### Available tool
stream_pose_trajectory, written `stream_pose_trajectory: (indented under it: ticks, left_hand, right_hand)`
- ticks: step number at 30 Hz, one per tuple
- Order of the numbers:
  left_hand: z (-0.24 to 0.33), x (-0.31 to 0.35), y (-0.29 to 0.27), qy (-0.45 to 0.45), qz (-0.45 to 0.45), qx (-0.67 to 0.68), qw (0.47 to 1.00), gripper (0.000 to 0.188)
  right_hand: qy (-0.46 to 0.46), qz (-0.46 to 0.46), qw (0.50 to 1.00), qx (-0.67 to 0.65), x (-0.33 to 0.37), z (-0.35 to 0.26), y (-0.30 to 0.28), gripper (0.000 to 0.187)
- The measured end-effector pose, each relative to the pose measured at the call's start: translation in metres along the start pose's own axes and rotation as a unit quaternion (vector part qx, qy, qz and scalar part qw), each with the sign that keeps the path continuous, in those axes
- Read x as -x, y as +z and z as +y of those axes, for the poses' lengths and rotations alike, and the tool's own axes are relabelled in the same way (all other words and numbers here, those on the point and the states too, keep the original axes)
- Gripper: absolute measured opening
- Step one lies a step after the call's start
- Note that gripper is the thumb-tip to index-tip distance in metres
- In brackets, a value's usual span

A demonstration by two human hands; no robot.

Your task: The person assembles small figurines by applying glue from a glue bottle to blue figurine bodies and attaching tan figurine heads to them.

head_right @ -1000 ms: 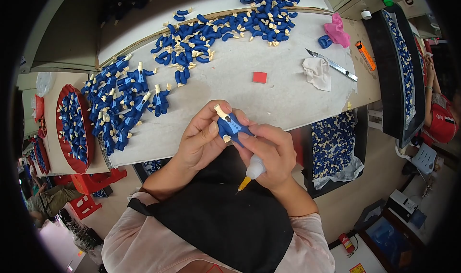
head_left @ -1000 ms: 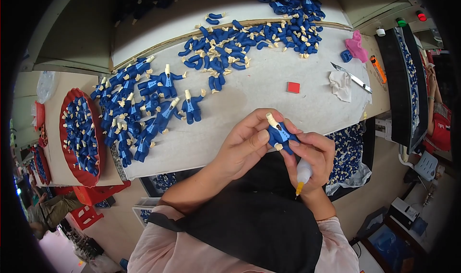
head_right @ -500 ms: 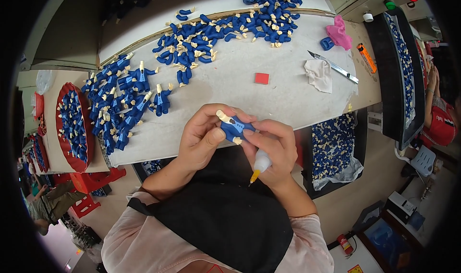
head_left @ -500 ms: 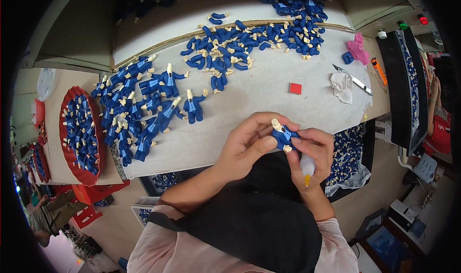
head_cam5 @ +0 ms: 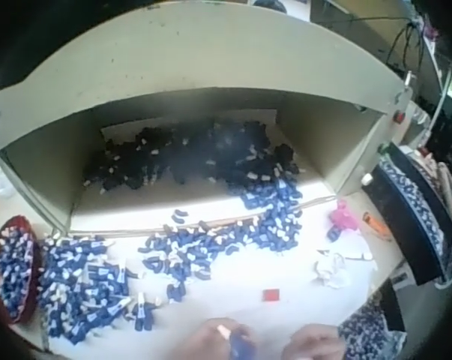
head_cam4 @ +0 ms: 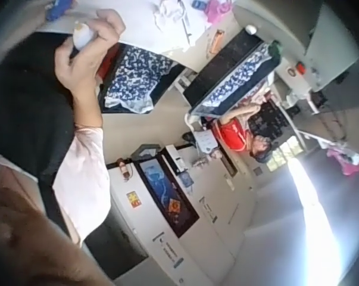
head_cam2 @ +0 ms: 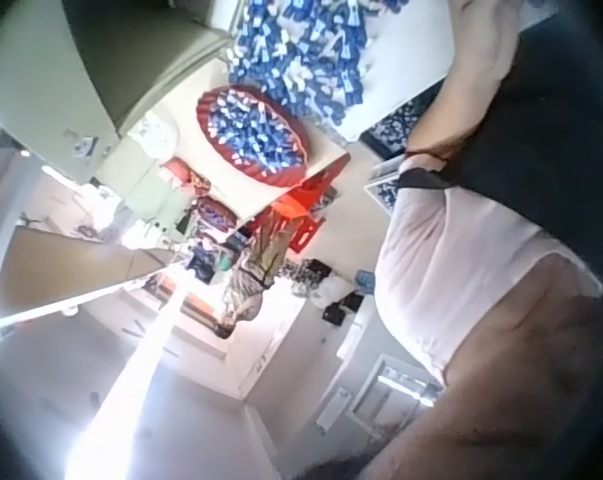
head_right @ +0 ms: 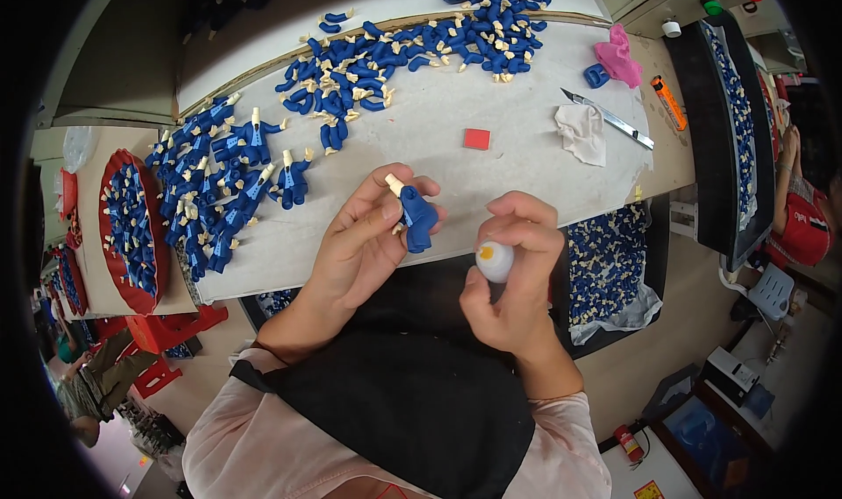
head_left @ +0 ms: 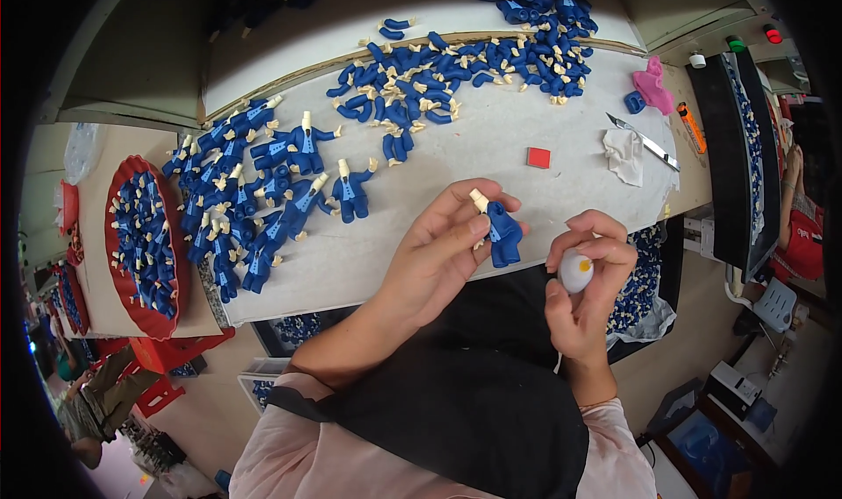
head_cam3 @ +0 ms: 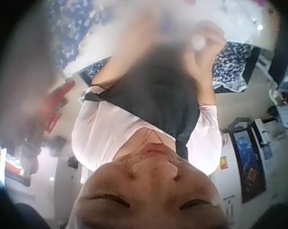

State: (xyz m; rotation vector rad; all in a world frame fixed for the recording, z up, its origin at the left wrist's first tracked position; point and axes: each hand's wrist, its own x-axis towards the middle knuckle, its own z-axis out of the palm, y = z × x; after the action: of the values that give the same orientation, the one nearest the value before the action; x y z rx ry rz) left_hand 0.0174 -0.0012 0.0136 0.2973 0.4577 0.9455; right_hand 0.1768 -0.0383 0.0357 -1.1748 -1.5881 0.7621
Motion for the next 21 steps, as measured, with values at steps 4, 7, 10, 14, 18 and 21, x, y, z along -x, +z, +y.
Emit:
stream_pose_trajectory:
  ticks: [4,7,10,14,18,21]
  left_hand:
    - [-0.001,0.0,-0.002,-0.015,-0.01,0.047,0.999,0.037]
    - [0.0,-0.001,-0.005,-0.041,-0.039,0.076,0.996,0.036]
    - [-0.002,-0.002,-0.008,-0.052,-0.06,0.088,0.993,0.036]
    - [-0.001,-0.001,-0.004,-0.049,-0.066,0.075,0.994,0.036]
    - [-0.001,0.0,-0.006,-0.052,-0.09,0.082,0.991,0.036]
    - [-0.002,0.0,-0.005,-0.045,-0.091,0.064,0.993,0.036]
  right_hand:
    - [0.039,-0.038,0.99,0.129,-0.006,-0.019,-0.016,0.042]
    - [0.047,0.008,0.987,0.154,-0.002,-0.019,-0.016,0.044]
    - [-0.009,0.155,0.985,-0.077,-0.001,-0.017,-0.01,0.041]
    - [-0.074,0.118,0.989,-0.051,-0.002,-0.018,-0.014,0.047]
    - [-0.141,0.1,0.984,0.041,0.001,-0.016,-0.008,0.042]
    - [-0.137,0.082,0.987,0.027,0.001,-0.018,-0.007,0.041]
